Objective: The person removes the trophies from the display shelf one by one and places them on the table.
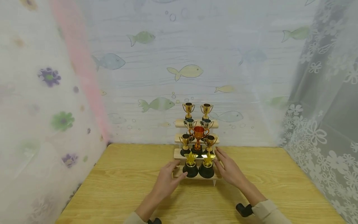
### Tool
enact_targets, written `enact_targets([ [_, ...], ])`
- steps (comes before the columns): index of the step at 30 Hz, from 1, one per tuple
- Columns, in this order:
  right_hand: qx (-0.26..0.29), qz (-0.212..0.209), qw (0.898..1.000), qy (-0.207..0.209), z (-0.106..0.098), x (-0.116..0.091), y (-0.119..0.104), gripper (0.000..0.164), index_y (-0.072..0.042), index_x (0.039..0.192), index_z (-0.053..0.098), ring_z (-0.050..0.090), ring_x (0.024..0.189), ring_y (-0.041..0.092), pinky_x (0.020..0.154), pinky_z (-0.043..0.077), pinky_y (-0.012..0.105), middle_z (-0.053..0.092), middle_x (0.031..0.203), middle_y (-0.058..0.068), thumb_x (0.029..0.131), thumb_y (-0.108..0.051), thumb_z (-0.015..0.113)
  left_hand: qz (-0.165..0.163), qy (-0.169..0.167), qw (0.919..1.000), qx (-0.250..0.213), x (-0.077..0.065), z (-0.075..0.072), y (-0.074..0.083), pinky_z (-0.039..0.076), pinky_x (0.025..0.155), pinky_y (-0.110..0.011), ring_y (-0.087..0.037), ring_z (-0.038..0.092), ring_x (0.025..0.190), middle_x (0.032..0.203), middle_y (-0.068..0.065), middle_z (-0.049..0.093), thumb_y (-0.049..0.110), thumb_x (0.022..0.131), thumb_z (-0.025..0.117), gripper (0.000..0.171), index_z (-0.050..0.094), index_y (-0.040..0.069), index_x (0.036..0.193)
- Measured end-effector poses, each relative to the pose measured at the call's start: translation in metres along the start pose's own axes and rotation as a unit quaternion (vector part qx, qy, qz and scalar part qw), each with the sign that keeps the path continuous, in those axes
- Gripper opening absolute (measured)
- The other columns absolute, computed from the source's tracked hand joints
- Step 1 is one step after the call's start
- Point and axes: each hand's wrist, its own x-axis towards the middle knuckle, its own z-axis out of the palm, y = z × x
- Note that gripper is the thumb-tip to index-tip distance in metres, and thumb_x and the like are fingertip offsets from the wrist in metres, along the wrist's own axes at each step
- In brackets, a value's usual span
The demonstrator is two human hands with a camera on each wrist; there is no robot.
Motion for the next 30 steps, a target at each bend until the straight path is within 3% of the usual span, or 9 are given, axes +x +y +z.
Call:
enact_targets([
  [8, -0.002, -0.001, 1.0, 0.002, 0.002, 0.0, 0.001, 0.05, 0.012, 0.149, 0.043, 0.041, 0.142, 0.046, 0.112, 0.037, 0.06, 0.037, 0.159, 0.024, 0.109, -0.019, 0.05, 0.005, 0.013, 0.9998, -0.017, 0.004, 0.012, 0.002, 0.059, 0.088, -0.04, -0.026, 0.069, 0.103, 0.12, -0.014, 0.069, 0.032, 0.091, 0.08, 0.049, 0.067, 0.001, 0.127],
  [15, -0.024, 0.002, 1.0, -0.004, -0.001, 0.001, 0.003, 0.05, 0.011, 0.149, 0.043, 0.043, 0.14, 0.046, 0.111, 0.038, 0.059, 0.037, 0.16, 0.024, 0.111, -0.021, 0.047, -0.008, 0.008, 0.9993, -0.035, 0.011, 0.022, 0.006, 0.058, 0.088, -0.038, -0.023, 0.068, 0.108, 0.123, -0.008, 0.07, 0.031, 0.09, 0.081, 0.051, 0.066, 0.008, 0.133],
  [22, -0.038, -0.012, 0.999, 0.016, -0.003, 0.0, 0.009, 0.047, 0.014, 0.146, 0.045, 0.045, 0.138, 0.048, 0.11, 0.039, 0.061, 0.041, 0.156, 0.026, 0.11, -0.017, 0.046, -0.02, 0.014, 0.9994, -0.022, 0.018, 0.034, 0.011, 0.052, 0.075, -0.03, -0.021, 0.065, 0.094, 0.12, -0.007, 0.071, 0.034, 0.089, 0.082, 0.054, 0.067, 0.008, 0.134],
  [30, -0.022, -0.026, 0.999, 0.031, 0.003, 0.004, 0.006, 0.044, 0.015, 0.143, 0.048, 0.048, 0.135, 0.05, 0.108, 0.04, 0.062, 0.044, 0.153, 0.028, 0.109, -0.013, 0.047, -0.027, 0.035, 0.999, 0.005, 0.019, 0.032, 0.01, 0.052, 0.082, -0.037, -0.018, 0.063, 0.095, 0.115, -0.005, 0.073, 0.034, 0.085, 0.085, 0.05, 0.071, 0.011, 0.128],
])
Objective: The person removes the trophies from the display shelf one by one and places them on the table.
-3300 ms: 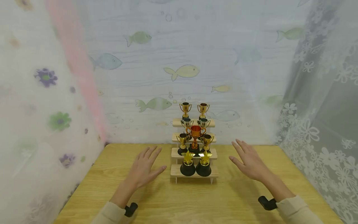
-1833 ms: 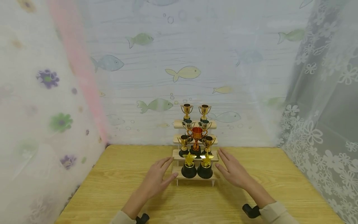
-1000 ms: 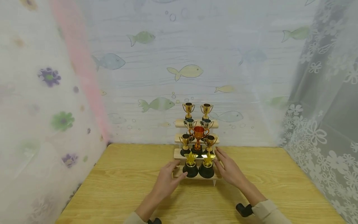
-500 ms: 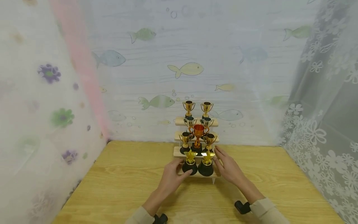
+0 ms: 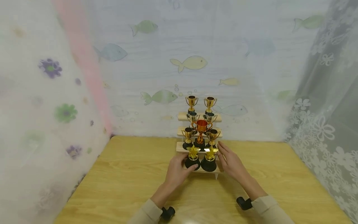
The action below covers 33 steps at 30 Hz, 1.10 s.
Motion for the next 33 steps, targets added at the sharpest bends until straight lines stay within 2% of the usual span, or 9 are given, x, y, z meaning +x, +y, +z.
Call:
enact_targets([
  [4, 0.001, 0.003, 1.0, -0.002, -0.003, 0.0049, -0.0018, 0.044, 0.014, 0.144, 0.048, 0.047, 0.136, 0.049, 0.109, 0.039, 0.061, 0.043, 0.154, 0.027, 0.11, -0.014, 0.046, 0.014, 0.012, 0.9998, 0.006, 0.0048, -0.0005, 0.0014, 0.05, 0.077, -0.034, -0.016, 0.061, 0.087, 0.108, -0.002, 0.074, 0.035, 0.085, 0.085, 0.048, 0.073, 0.012, 0.125],
  [8, -0.005, 0.003, 1.0, -0.013, -0.005, 0.0071, -0.0018, 0.044, 0.013, 0.145, 0.047, 0.047, 0.136, 0.048, 0.11, 0.04, 0.06, 0.042, 0.155, 0.027, 0.11, -0.014, 0.046, 0.015, 0.012, 0.9998, 0.002, 0.0071, -0.001, 0.002, 0.044, 0.07, -0.029, -0.016, 0.055, 0.078, 0.1, 0.001, 0.072, 0.035, 0.085, 0.085, 0.045, 0.073, 0.013, 0.123],
  [12, -0.008, 0.007, 1.0, -0.021, -0.0058, 0.0082, -0.0013, 0.045, 0.013, 0.146, 0.046, 0.046, 0.137, 0.047, 0.11, 0.04, 0.06, 0.041, 0.156, 0.026, 0.111, -0.015, 0.045, 0.017, 0.011, 0.9998, -0.004, 0.0079, -0.0022, 0.0024, 0.044, 0.067, -0.028, -0.018, 0.056, 0.075, 0.098, 0.001, 0.072, 0.033, 0.085, 0.085, 0.044, 0.074, 0.012, 0.122],
  [19, -0.006, 0.009, 1.0, -0.022, -0.0054, 0.0074, -0.002, 0.045, 0.012, 0.146, 0.046, 0.046, 0.137, 0.048, 0.11, 0.039, 0.06, 0.042, 0.156, 0.026, 0.11, -0.016, 0.046, 0.02, 0.013, 0.9997, -0.006, 0.0069, -0.0037, 0.0021, 0.048, 0.071, -0.029, -0.016, 0.061, 0.082, 0.101, -0.001, 0.074, 0.031, 0.085, 0.086, 0.041, 0.075, 0.011, 0.118],
  [25, -0.002, 0.014, 1.0, -0.02, -0.0041, 0.0039, -0.0033, 0.044, 0.012, 0.146, 0.047, 0.045, 0.137, 0.048, 0.111, 0.038, 0.06, 0.042, 0.155, 0.026, 0.11, -0.014, 0.046, 0.02, 0.011, 0.9997, -0.009, 0.0036, -0.0061, 0.0038, 0.054, 0.077, -0.037, -0.022, 0.067, 0.09, 0.105, -0.004, 0.075, 0.03, 0.085, 0.086, 0.041, 0.075, 0.009, 0.12],
  [33, -0.008, 0.016, 1.0, -0.024, -0.0028, 0.0006, -0.0024, 0.045, 0.012, 0.146, 0.047, 0.046, 0.137, 0.048, 0.109, 0.039, 0.061, 0.042, 0.155, 0.026, 0.11, -0.015, 0.047, -0.002, -0.002, 0.9999, -0.011, 0.0002, -0.0093, 0.004, 0.054, 0.076, -0.034, -0.019, 0.065, 0.091, 0.105, -0.004, 0.073, 0.031, 0.086, 0.085, 0.041, 0.075, 0.01, 0.119],
])
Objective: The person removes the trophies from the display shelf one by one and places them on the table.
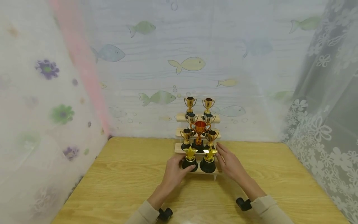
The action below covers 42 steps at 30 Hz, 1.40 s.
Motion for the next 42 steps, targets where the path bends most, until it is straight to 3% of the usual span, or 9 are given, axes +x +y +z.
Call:
enact_targets([
  [6, -0.001, -0.012, 1.0, 0.009, 0.002, 0.0, 0.003, 0.045, 0.012, 0.145, 0.048, 0.048, 0.134, 0.049, 0.108, 0.041, 0.061, 0.044, 0.154, 0.026, 0.109, -0.015, 0.048, -0.009, -0.005, 0.9999, -0.004, -0.001, -0.004, 0.001, 0.057, 0.077, -0.037, -0.017, 0.064, 0.091, 0.106, -0.004, 0.073, 0.03, 0.086, 0.085, 0.041, 0.074, 0.009, 0.118],
  [20, -0.003, 0.002, 1.0, -0.01, 0.002, 0.0, 0.0, 0.046, 0.012, 0.146, 0.046, 0.047, 0.136, 0.048, 0.11, 0.04, 0.059, 0.041, 0.156, 0.025, 0.11, -0.016, 0.046, -0.036, -0.014, 0.9988, -0.029, -0.005, -0.021, 0.003, 0.059, 0.075, -0.023, -0.027, 0.068, 0.104, 0.117, -0.016, 0.07, 0.032, 0.087, 0.084, 0.054, 0.069, 0.0, 0.128],
  [28, -0.008, 0.0, 1.0, -0.007, 0.001, 0.0, 0.0, 0.046, 0.012, 0.146, 0.047, 0.048, 0.135, 0.047, 0.108, 0.042, 0.059, 0.042, 0.156, 0.025, 0.11, -0.017, 0.047, -0.021, 0.009, 0.9996, 0.018, -0.004, -0.028, 0.002, 0.058, 0.085, -0.045, -0.029, 0.068, 0.104, 0.118, -0.017, 0.072, 0.036, 0.085, 0.085, 0.057, 0.071, 0.0, 0.126],
  [42, -0.009, 0.001, 1.0, -0.007, 0.001, 0.0, 0.001, 0.046, 0.012, 0.145, 0.047, 0.049, 0.135, 0.048, 0.107, 0.042, 0.059, 0.042, 0.156, 0.025, 0.11, -0.017, 0.048, -0.016, 0.025, 0.9992, 0.027, -0.004, -0.042, -0.001, 0.057, 0.087, -0.05, -0.03, 0.067, 0.103, 0.117, -0.017, 0.072, 0.037, 0.085, 0.085, 0.056, 0.071, -0.001, 0.125],
])
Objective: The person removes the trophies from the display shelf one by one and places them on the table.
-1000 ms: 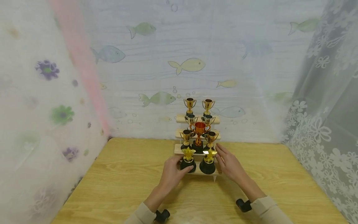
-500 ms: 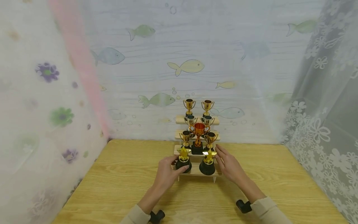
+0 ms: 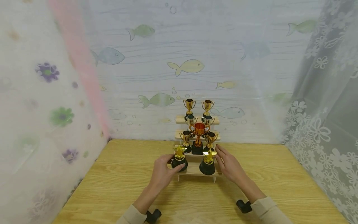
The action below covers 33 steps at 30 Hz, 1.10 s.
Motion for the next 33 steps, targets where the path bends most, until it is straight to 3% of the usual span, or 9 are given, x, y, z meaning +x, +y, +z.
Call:
enact_targets([
  [6, -0.001, -0.001, 1.0, -0.001, 0.002, 0.0, 0.0, 0.046, 0.012, 0.145, 0.048, 0.049, 0.135, 0.047, 0.108, 0.043, 0.058, 0.042, 0.156, 0.025, 0.11, -0.017, 0.048, 0.001, 0.006, 1.0, 0.002, -0.001, -0.004, -0.003, 0.057, 0.086, -0.05, -0.027, 0.067, 0.101, 0.114, -0.012, 0.073, 0.035, 0.085, 0.085, 0.05, 0.073, 0.003, 0.122],
  [22, -0.001, 0.001, 1.0, 0.001, 0.0, 0.0, -0.001, 0.046, 0.012, 0.145, 0.047, 0.049, 0.134, 0.048, 0.107, 0.043, 0.059, 0.043, 0.155, 0.025, 0.11, -0.017, 0.048, 0.013, 0.018, 0.9997, 0.011, 0.001, -0.013, -0.011, 0.057, 0.084, -0.05, -0.028, 0.068, 0.097, 0.112, -0.014, 0.074, 0.033, 0.085, 0.085, 0.047, 0.074, 0.002, 0.119],
  [33, -0.01, -0.01, 1.0, 0.016, 0.0, -0.001, -0.001, 0.044, 0.012, 0.144, 0.05, 0.05, 0.134, 0.047, 0.106, 0.043, 0.059, 0.046, 0.153, 0.026, 0.109, -0.015, 0.049, -0.01, 0.028, 0.9995, 0.009, 0.003, -0.023, -0.02, 0.057, 0.084, -0.051, -0.026, 0.067, 0.096, 0.11, -0.011, 0.074, 0.031, 0.084, 0.087, 0.047, 0.074, 0.004, 0.12],
])
